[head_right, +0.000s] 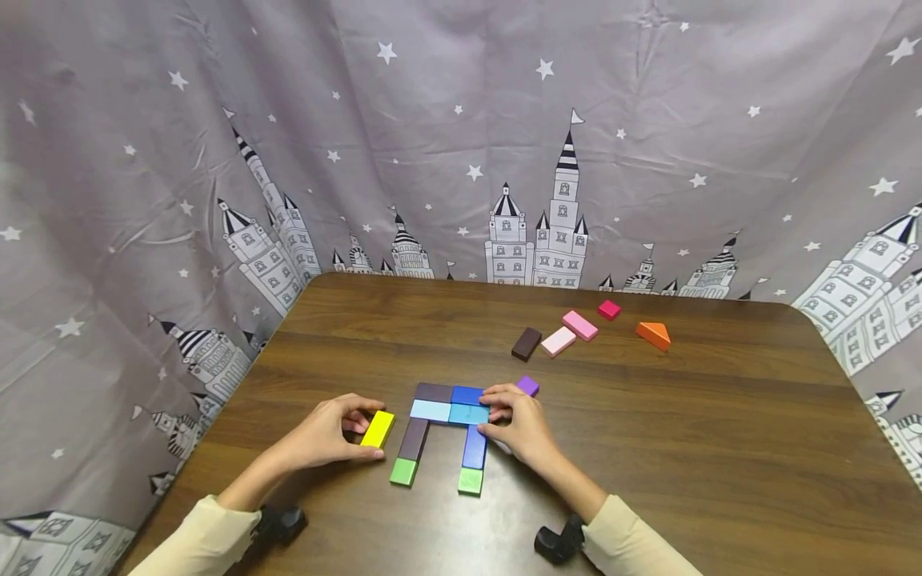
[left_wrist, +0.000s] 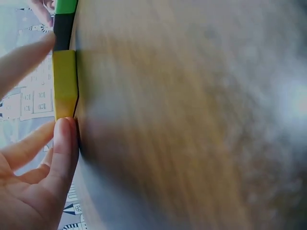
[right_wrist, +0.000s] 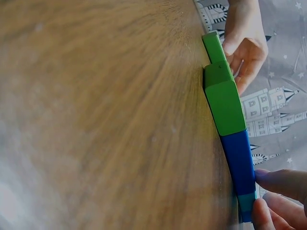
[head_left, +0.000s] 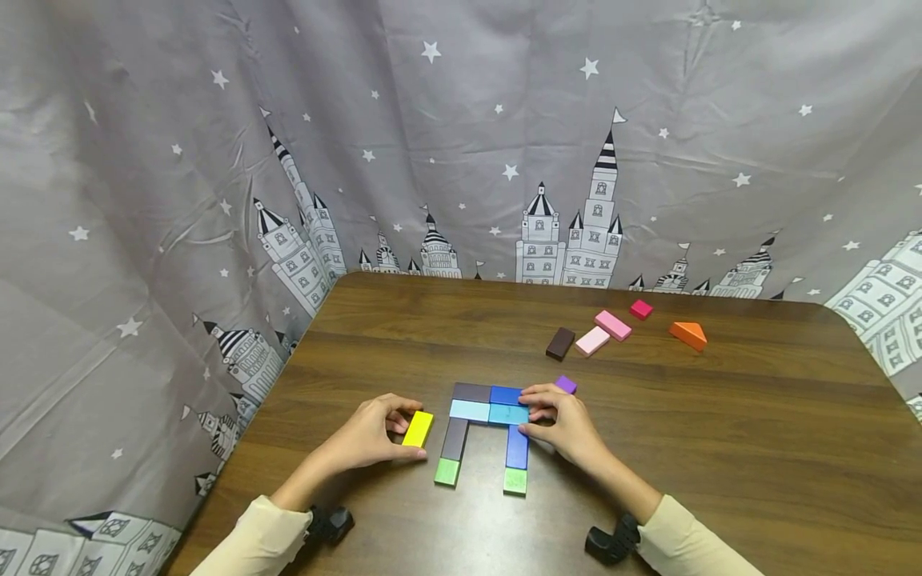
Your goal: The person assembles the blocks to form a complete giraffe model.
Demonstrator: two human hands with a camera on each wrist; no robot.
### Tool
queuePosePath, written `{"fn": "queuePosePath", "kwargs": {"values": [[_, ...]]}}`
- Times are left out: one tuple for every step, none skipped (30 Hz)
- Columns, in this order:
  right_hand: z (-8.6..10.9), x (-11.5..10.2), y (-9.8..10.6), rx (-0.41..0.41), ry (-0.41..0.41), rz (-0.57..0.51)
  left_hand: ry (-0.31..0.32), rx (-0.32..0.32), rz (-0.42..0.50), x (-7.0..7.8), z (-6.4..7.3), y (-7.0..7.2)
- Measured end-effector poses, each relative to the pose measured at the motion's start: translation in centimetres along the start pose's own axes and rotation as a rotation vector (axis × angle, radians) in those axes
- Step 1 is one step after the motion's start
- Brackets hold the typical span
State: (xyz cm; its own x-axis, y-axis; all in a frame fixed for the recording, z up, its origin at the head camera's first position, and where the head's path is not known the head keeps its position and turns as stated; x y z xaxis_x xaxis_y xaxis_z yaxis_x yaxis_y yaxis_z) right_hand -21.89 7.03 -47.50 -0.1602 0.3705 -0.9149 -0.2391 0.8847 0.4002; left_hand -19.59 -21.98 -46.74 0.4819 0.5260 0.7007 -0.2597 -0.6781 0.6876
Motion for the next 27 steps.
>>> {"fn": "queuePosePath", "kwargs": {"values": [[0.0, 0.0, 0.0, 0.001, 0.000, 0.002, 0.009, -0.001, -0.005, 0.0, 0.0, 0.0], [0.0, 0.1, 0.0, 0.001, -0.001, 0.004, 0.015, -0.002, -0.006, 0.0, 0.0, 0.0], [0.0, 0.1, 0.0, 0.001, -0.001, 0.007, 0.018, -0.003, -0.002, 0.0, 0.0, 0.0], [0.0, 0.1, -0.1, 0.000, -0.001, 0.008, 0.020, -0.005, 0.002, 0.0, 0.0, 0.0], [0.0, 0.1, -0.1, 0.000, -0.002, 0.010, 0.021, -0.008, 0.011, 0.0, -0.1, 0.0], [0.0, 0.2, -0.1, 0.000, -0.002, 0.011, 0.022, -0.012, 0.019, 0.0, -0.1, 0.1], [0.0, 0.2, -0.1, 0.000, -0.003, 0.013, 0.022, -0.018, 0.028, 0.0, -0.2, 0.1], [0.0, 0.2, -0.1, 0.000, -0.002, 0.012, 0.021, -0.022, 0.035, 0.0, -0.2, 0.1], [0.0, 0.2, -0.1, 0.000, -0.002, 0.009, 0.021, -0.026, 0.041, 0.0, -0.3, 0.2], [0.0, 0.2, -0.1, 0.000, -0.002, 0.009, 0.019, -0.032, 0.044, 0.0, -0.4, 0.2], [0.0, 0.2, 0.0, 0.000, -0.001, 0.009, 0.015, -0.037, 0.046, -0.1, -0.4, 0.2], [0.0, 0.2, 0.0, 0.001, -0.001, 0.011, 0.013, -0.041, 0.046, -0.1, -0.5, 0.3], [0.0, 0.1, 0.0, 0.001, -0.001, 0.011, 0.008, -0.044, 0.047, -0.2, -0.6, 0.3], [0.0, 0.1, 0.0, 0.001, -0.001, 0.010, 0.002, -0.046, 0.046, -0.2, -0.7, 0.3], [0.0, 0.1, 0.0, -0.001, -0.001, 0.010, -0.004, -0.047, 0.043, -0.3, -0.8, 0.3], [0.0, 0.1, 0.0, -0.001, -0.001, 0.010, -0.009, -0.049, 0.039, -0.4, -0.9, 0.3], [0.0, 0.1, 0.0, -0.002, -0.002, 0.009, -0.006, -0.050, 0.036, -0.5, -1.0, 0.3], [0.0, 0.1, 0.0, -0.002, -0.003, 0.007, -0.010, -0.050, 0.034, -0.6, -1.1, 0.3], [0.0, 0.1, 0.0, -0.004, -0.004, 0.005, -0.012, -0.049, 0.032, -0.7, -1.2, 0.3], [0.0, 0.1, 0.0, -0.005, -0.002, 0.004, -0.012, -0.047, 0.025, -0.8, -1.3, 0.3], [0.0, 0.0, 0.0, -0.006, -0.002, 0.003, -0.014, -0.045, 0.022, -0.9, -1.4, 0.3], [0.0, 0.0, 0.0, -0.007, 0.000, 0.001, -0.016, -0.043, 0.020, -1.0, -1.5, 0.4], [0.0, 0.0, 0.0, -0.007, 0.001, -0.001, -0.019, -0.040, 0.020, -1.0, -1.6, 0.4], [0.0, 0.0, 0.0, -0.007, 0.003, -0.004, -0.025, -0.036, 0.018, -1.0, -1.8, 0.4], [0.0, 0.0, 0.0, -0.007, 0.003, -0.006, -0.025, -0.033, 0.015, -1.0, -1.9, 0.4], [0.0, 0.0, 0.0, -0.007, 0.005, -0.007, -0.026, -0.032, 0.011, -1.0, -2.0, 0.4], [0.0, 0.0, 0.0, -0.007, 0.004, -0.008, -0.026, -0.031, 0.010, -0.9, -2.1, 0.4]]}}
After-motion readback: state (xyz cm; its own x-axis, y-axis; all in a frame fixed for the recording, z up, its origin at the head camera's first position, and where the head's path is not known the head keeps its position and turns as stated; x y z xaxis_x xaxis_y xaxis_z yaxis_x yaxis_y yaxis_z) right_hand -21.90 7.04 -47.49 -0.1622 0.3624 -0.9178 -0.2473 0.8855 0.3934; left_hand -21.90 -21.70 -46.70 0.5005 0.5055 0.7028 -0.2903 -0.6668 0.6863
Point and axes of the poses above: each hand's wrist, its own z-axis away from the middle knuckle, its own y-axis out of the back of the hand, x = y × z, the point moved 6 cm from there along -z, towards the middle knuckle, and after that the axes turned 11 degrees about -y, right-handed, at the moved point
